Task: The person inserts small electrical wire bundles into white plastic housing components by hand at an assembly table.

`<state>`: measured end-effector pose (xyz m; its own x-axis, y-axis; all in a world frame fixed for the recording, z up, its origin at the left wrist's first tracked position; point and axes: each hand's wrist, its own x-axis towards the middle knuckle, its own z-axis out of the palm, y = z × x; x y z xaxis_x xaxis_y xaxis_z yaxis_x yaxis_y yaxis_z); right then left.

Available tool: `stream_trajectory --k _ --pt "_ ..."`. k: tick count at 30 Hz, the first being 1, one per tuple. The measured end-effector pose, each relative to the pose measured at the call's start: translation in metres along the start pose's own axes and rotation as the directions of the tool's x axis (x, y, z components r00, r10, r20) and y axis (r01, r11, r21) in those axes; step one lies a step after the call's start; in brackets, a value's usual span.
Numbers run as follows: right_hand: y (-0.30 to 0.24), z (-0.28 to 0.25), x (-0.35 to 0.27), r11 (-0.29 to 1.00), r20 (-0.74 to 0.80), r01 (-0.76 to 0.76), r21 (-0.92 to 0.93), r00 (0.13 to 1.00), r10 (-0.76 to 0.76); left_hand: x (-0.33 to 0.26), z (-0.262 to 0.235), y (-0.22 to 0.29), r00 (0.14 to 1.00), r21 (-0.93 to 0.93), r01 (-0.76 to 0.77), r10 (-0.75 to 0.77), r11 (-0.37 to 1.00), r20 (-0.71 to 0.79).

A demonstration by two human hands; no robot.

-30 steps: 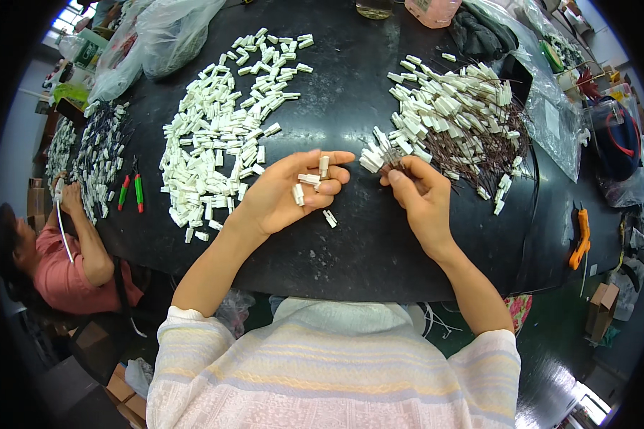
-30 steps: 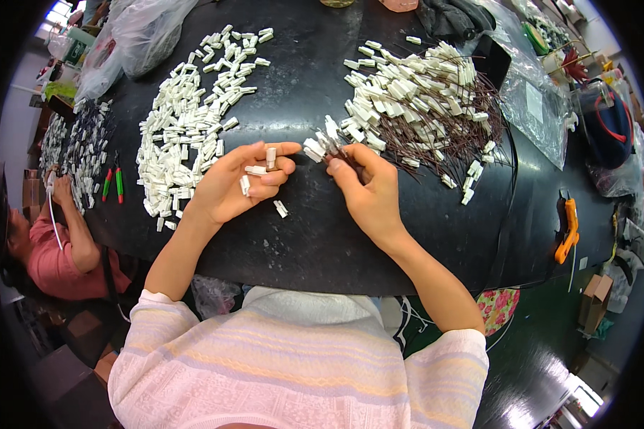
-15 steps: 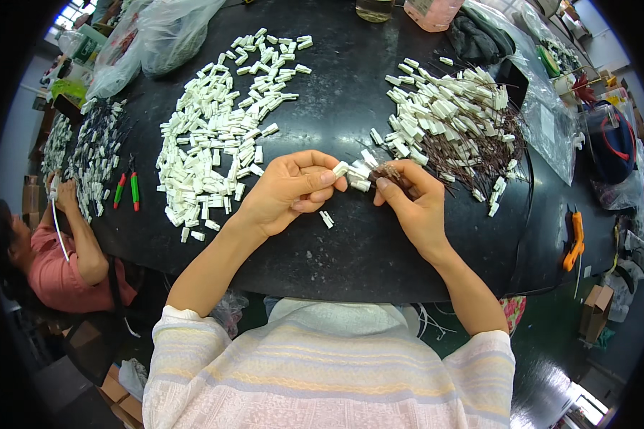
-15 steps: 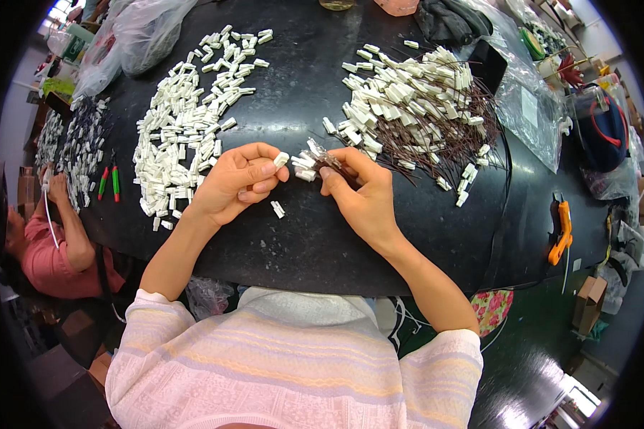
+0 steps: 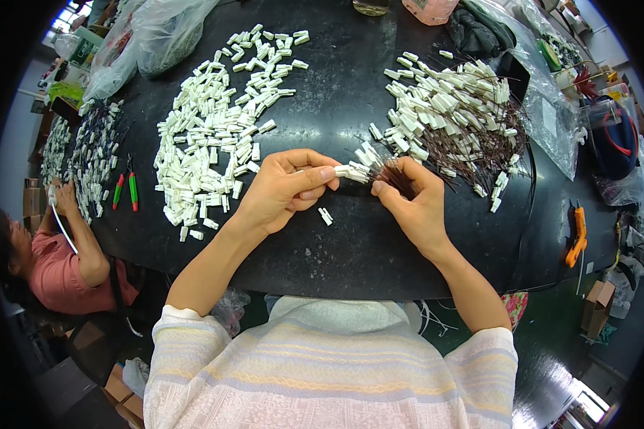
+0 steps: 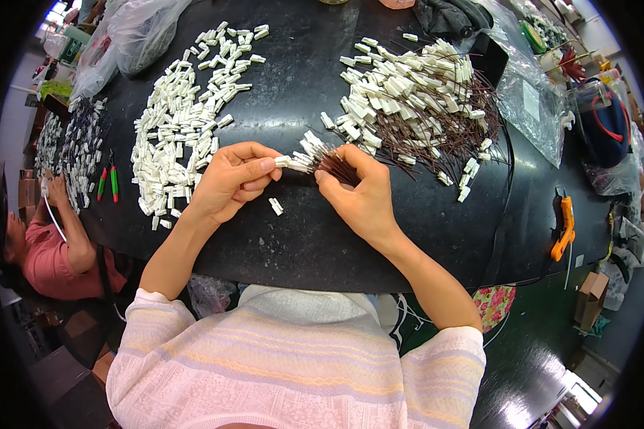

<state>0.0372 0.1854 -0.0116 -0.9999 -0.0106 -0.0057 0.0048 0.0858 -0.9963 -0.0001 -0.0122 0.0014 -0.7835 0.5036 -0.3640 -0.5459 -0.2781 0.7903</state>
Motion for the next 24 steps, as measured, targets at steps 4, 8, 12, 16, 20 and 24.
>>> stream_trajectory --k 4,8,12,16,20,24 --pt "-0.0014 -0.0007 -0.0012 1.000 0.006 0.008 -0.029 1.000 -0.008 0.0000 0.0011 -0.0005 1.000 0.031 0.000 0.000 1.000 -0.016" --pt "-0.0057 -0.0026 -0.0011 0.996 0.030 -0.014 -0.083 0.999 0.016 -0.0014 0.0012 -0.0007 0.998 0.150 -0.036 0.042 0.988 -0.039" --pt "-0.0040 -0.0028 -0.0018 0.991 0.055 0.041 -0.131 0.998 -0.034 -0.0020 0.0047 -0.0013 0.999 0.189 -0.028 0.036 0.982 -0.040" --pt "-0.0031 -0.0025 -0.0003 0.999 0.029 0.043 -0.018 0.999 -0.042 -0.0013 0.0010 -0.0006 1.000 0.119 -0.011 0.013 0.993 -0.020" --pt "-0.0035 -0.0047 -0.0003 1.000 0.037 -0.001 -0.023 0.999 0.002 -0.0019 0.0025 0.0009 1.000 0.080 0.002 0.000 0.997 -0.025" --pt "-0.0043 -0.0053 -0.0007 0.999 0.046 0.003 -0.045 0.999 -0.001 -0.0017 0.0019 -0.0002 1.000 0.098 -0.014 0.015 0.995 -0.013"
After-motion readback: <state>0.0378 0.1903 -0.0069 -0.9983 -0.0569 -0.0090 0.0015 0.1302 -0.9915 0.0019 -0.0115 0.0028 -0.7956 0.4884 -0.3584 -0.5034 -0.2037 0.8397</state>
